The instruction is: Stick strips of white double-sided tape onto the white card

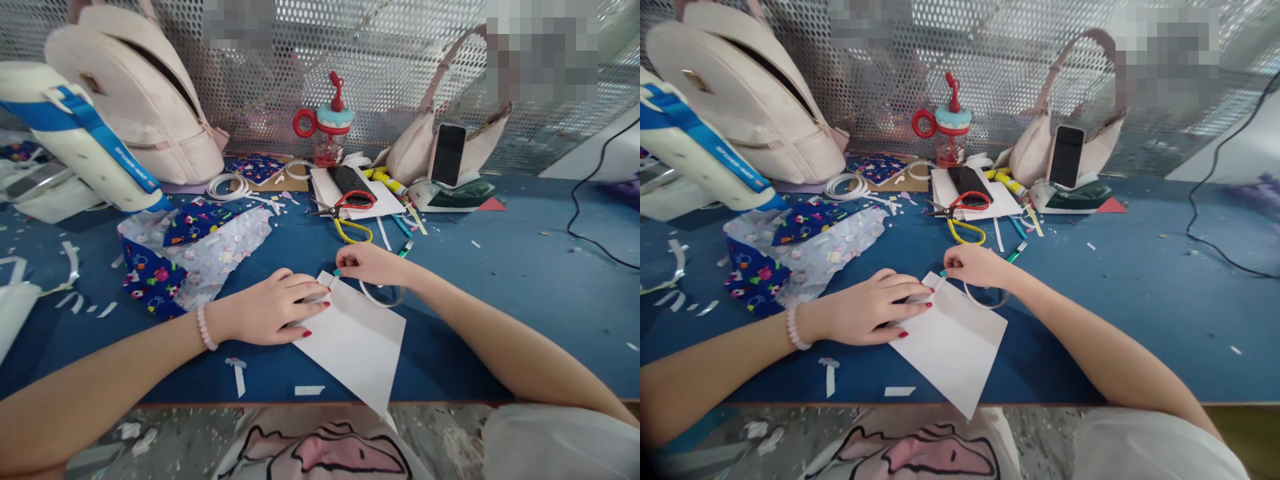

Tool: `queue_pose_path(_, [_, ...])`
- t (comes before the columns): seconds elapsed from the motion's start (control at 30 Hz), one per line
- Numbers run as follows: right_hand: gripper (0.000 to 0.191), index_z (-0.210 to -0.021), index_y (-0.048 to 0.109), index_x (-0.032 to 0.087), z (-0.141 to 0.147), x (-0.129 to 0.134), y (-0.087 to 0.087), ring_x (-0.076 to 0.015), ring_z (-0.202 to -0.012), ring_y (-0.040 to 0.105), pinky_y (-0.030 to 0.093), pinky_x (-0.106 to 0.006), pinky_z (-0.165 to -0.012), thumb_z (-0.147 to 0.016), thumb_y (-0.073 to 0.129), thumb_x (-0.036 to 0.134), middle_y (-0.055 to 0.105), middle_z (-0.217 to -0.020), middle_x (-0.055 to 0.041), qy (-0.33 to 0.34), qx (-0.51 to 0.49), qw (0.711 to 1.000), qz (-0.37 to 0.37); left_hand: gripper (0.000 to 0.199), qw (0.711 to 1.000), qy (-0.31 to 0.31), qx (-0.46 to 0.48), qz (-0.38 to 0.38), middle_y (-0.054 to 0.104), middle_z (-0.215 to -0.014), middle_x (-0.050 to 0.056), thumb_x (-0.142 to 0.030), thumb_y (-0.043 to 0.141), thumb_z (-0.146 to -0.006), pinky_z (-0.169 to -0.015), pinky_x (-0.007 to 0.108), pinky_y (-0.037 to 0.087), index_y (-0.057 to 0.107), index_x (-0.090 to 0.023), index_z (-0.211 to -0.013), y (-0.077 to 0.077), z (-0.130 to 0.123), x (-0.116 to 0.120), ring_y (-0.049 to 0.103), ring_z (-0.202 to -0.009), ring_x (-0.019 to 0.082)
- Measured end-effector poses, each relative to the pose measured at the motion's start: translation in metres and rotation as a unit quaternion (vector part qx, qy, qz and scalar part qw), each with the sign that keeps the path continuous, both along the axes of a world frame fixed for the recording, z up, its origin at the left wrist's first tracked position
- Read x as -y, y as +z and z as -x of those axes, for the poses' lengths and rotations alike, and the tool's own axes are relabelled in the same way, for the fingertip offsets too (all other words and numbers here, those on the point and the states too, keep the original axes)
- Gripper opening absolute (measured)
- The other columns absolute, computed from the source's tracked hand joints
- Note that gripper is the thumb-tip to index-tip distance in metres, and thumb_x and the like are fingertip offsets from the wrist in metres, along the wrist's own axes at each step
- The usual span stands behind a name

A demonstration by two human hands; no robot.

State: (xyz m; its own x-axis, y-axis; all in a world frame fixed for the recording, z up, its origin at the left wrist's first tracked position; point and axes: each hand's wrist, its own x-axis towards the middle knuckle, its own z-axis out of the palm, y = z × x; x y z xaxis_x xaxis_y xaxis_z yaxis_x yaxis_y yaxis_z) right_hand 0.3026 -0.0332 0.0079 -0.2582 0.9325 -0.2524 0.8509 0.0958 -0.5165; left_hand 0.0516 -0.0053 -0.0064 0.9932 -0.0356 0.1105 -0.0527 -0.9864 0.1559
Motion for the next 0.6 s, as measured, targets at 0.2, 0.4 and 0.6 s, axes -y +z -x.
queue_pose_path(0.2, [0.006,-0.076,0.056,0.018,0.0004,-0.0009,0.0012,-0.0103,-0.053,0.046,0.035,-0.025,-0.058,-0.08,0.057,0.022,0.054,-0.06,0.0035,-0.001,-0.012,1.0,0.012,0.04,1.0,-0.012,-0.007,-0.005,0.046,-0.146,0.013,-0.031,0.041,-0.1,-0.114,0.044,0.017,0.05,-0.015,-0.136,-0.0034,0.0006,0.0001,0.042,-0.136,0.025])
queue_pose_path(0.4, [0.006,-0.075,0.056,0.018,-0.0001,-0.0004,0.001,-0.01,-0.053,0.045,0.034,-0.025,-0.057,-0.08,0.057,0.022,0.052,-0.059,0.0041,-0.001,-0.013,1.0,0.001,0.042,1.0,-0.016,-0.017,-0.021,0.044,-0.147,0.015,-0.031,0.037,-0.102,-0.118,0.046,0.015,0.049,-0.012,-0.138,-0.0033,0.0003,0.001,0.041,-0.137,0.025])
queue_pose_path(0.6, [0.006,-0.076,0.056,0.018,-0.0009,-0.0008,-0.0009,-0.01,-0.054,0.044,0.034,-0.025,-0.057,-0.08,0.057,0.021,0.051,-0.059,0.0045,0.002,-0.012,1.0,-0.006,0.044,0.999,-0.009,-0.04,-0.027,0.039,-0.151,0.013,-0.033,0.036,-0.102,-0.118,0.046,0.015,0.045,-0.014,-0.141,-0.0042,0.0008,0.0023,0.034,-0.141,0.025])
